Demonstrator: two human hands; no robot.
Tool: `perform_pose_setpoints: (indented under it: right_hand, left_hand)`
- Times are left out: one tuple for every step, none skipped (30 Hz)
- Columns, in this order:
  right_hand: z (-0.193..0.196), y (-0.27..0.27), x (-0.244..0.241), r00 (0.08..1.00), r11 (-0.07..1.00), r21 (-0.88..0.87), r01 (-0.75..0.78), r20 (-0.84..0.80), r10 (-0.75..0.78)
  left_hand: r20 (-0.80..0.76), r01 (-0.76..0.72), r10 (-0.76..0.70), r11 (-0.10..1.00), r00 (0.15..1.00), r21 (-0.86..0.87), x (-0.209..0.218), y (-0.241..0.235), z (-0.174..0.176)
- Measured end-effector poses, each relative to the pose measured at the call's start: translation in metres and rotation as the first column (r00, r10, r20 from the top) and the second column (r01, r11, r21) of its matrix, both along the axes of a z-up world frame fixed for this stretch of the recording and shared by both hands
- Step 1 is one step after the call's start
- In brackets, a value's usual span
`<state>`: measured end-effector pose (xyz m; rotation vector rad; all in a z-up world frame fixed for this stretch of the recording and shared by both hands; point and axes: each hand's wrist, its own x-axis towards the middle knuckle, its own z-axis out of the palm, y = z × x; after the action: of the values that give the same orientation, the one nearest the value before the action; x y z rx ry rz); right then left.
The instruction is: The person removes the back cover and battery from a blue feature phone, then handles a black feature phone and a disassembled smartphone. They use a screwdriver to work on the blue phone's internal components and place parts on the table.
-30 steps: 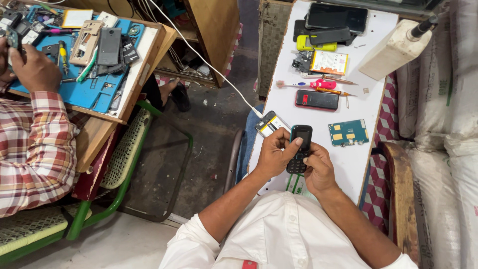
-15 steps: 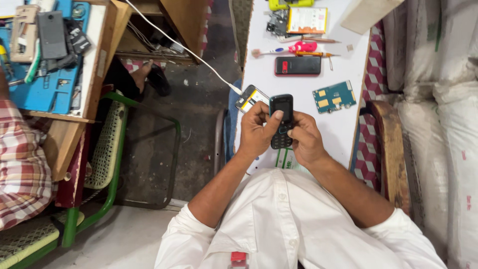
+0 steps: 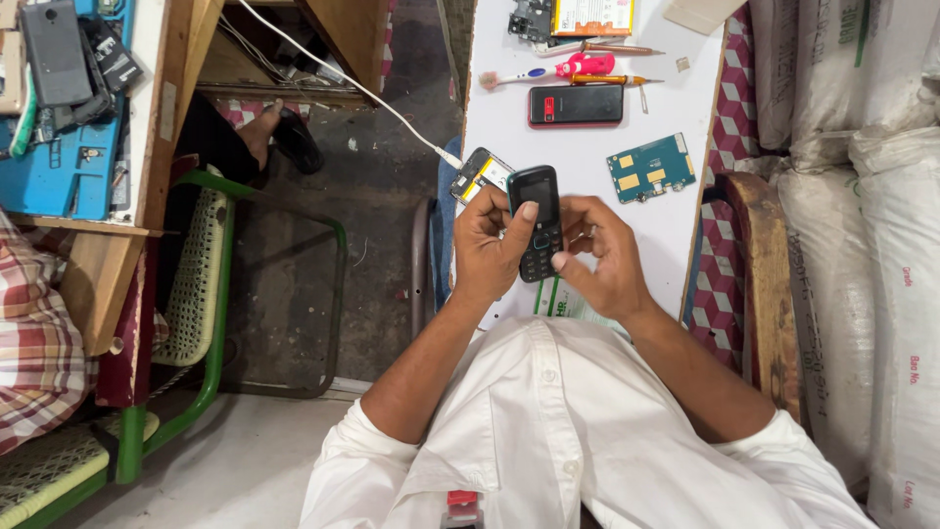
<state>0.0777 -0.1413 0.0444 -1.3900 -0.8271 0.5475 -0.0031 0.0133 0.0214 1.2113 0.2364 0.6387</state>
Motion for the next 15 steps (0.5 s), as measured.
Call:
perform_pose_setpoints:
  right_hand:
    - [0.008,-0.002,-0.002,0.997,0.999,-0.040,0.021,0.073,-0.018]
    - [0.014,-0.005,-0.005,0.989,0.996,-0.080,0.046,0.145,-0.034]
    - [0.019,-0.005,-0.008,0.975,0.990,-0.118,0.074,0.217,-0.047]
    - [0.023,-0.005,-0.011,0.968,0.987,-0.138,0.084,0.247,-0.048]
    - [0.025,-0.004,-0.012,0.959,0.983,-0.158,0.095,0.278,-0.048]
    - [0.026,-0.005,-0.013,0.950,0.978,-0.178,0.107,0.309,-0.048]
    - [0.025,-0.005,-0.012,0.962,0.977,-0.184,0.104,0.268,-0.052]
    - [0.023,-0.006,-0.011,0.972,0.977,-0.189,0.101,0.226,-0.056]
    - [0.020,-0.006,-0.010,0.981,0.976,-0.194,0.097,0.184,-0.061]
    - [0.016,-0.008,-0.008,0.991,0.980,-0.180,0.084,0.117,-0.063]
    - [0.011,-0.010,-0.006,0.997,0.983,-0.166,0.073,0.050,-0.065]
    - [0.005,-0.013,-0.004,0.998,0.987,-0.150,0.062,-0.017,-0.066]
    - [0.000,-0.016,-0.002,0.993,0.991,-0.124,0.049,-0.100,-0.062]
    - [-0.005,-0.019,0.002,0.982,0.995,-0.095,0.037,-0.180,-0.054]
    - [-0.009,-0.022,0.005,0.965,0.998,-0.064,0.028,-0.258,-0.044]
  left_hand:
    - [-0.030,-0.036,0.038,0.996,0.999,0.083,-0.001,0.001,0.003]
    - [-0.059,-0.066,0.077,0.984,0.995,0.165,-0.002,0.000,0.006]
    - [-0.084,-0.093,0.117,0.965,0.990,0.247,-0.003,-0.001,0.008]
    - [-0.109,-0.097,0.134,0.952,0.985,0.290,-0.003,-0.003,0.011]
    - [-0.133,-0.099,0.151,0.938,0.980,0.333,-0.002,-0.006,0.013]
    - [-0.155,-0.099,0.168,0.922,0.973,0.375,-0.001,-0.008,0.016]
    - [-0.169,-0.088,0.164,0.919,0.972,0.385,0.000,-0.010,0.018]
    - [-0.183,-0.077,0.161,0.915,0.970,0.395,0.001,-0.012,0.019]
    - [-0.198,-0.066,0.158,0.912,0.967,0.405,0.002,-0.013,0.021]
    - [-0.213,-0.029,0.121,0.921,0.970,0.388,0.003,-0.013,0.022]
    - [-0.228,0.007,0.083,0.929,0.970,0.371,0.003,-0.013,0.022]
    - [-0.241,0.044,0.046,0.934,0.969,0.354,0.003,-0.012,0.023]
    - [-0.221,0.065,0.026,0.917,0.975,0.394,0.002,-0.012,0.023]
    - [-0.197,0.083,0.005,0.896,0.980,0.436,0.002,-0.012,0.022]
    - [-0.174,0.099,-0.016,0.873,0.985,0.478,0.002,-0.012,0.021]
